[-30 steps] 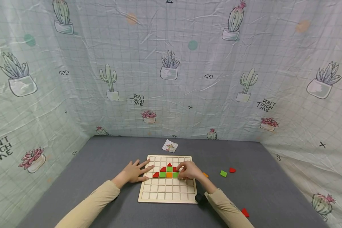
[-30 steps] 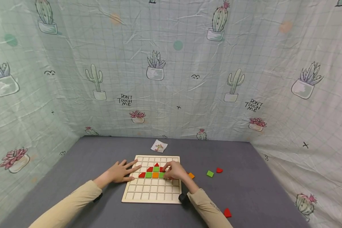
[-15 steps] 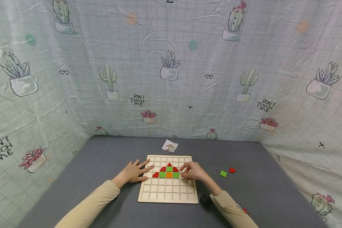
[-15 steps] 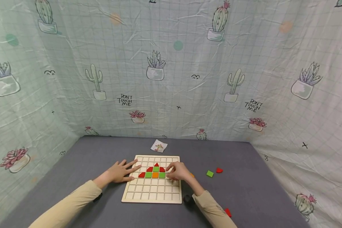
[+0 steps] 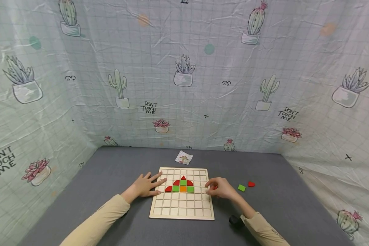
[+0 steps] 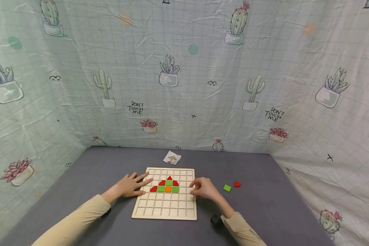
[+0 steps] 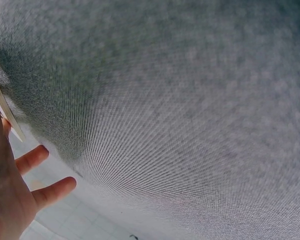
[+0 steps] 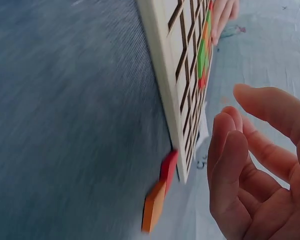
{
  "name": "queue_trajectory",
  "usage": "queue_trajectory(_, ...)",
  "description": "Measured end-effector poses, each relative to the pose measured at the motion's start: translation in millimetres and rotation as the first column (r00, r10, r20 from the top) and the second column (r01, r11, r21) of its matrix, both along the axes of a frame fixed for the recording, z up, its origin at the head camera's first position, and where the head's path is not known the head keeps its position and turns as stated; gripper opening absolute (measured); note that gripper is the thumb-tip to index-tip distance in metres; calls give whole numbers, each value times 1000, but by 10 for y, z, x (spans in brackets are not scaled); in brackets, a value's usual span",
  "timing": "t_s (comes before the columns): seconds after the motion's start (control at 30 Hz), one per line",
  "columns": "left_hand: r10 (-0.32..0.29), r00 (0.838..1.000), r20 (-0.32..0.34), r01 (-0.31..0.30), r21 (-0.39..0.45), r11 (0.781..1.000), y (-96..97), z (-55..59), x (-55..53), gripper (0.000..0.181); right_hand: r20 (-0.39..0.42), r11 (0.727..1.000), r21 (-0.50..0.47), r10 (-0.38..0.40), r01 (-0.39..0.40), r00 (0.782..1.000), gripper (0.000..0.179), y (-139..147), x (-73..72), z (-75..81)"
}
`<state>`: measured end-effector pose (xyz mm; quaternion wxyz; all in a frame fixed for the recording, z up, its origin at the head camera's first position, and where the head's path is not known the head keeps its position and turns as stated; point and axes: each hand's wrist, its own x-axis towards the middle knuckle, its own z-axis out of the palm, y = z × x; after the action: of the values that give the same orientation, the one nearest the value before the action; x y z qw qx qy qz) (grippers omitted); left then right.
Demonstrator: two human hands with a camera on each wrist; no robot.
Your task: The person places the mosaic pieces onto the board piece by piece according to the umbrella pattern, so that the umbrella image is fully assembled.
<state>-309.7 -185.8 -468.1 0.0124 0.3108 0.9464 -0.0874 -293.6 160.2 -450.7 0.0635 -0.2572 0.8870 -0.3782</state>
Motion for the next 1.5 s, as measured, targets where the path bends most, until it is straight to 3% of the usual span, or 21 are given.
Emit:
queue_trajectory(0.4, 11, 1000, -2, -11, -20, 1000, 6, -23, -22, 58, -45, 999, 17, -36, 37, 998, 23, 556, 130, 28)
queue_trajectory(0.6, 9, 1000, -22, -10, -37, 999, 5, -17, -32, 58, -13, 999, 12, -51, 51, 999, 27, 778, 151, 9)
queue_trajectory(0.93, 3, 1000, -19, -3, -33, 999, 15, 34, 9, 57, 9, 989, -6, -146, 146, 989, 28, 1102, 201, -7)
queue_trajectory(1.1, -6, 1000, -10, 6, -29, 1000, 11, 12, -6, 58, 9, 970, -9, -241, 241, 970, 25, 1237, 190, -49)
queue_trajectory(1.27, 0, 1000, -11, 0, -26, 1000, 7, -14, -23, 58, 19, 936, 2, -353, 353, 936, 26, 1341, 173, -82)
queue_trajectory(1.5, -4, 1000, -24, 3, -24, 1000, 7, -15, -21, 58, 28, 899, 23, -439, 438, 898, 28, 1467, 106, -114)
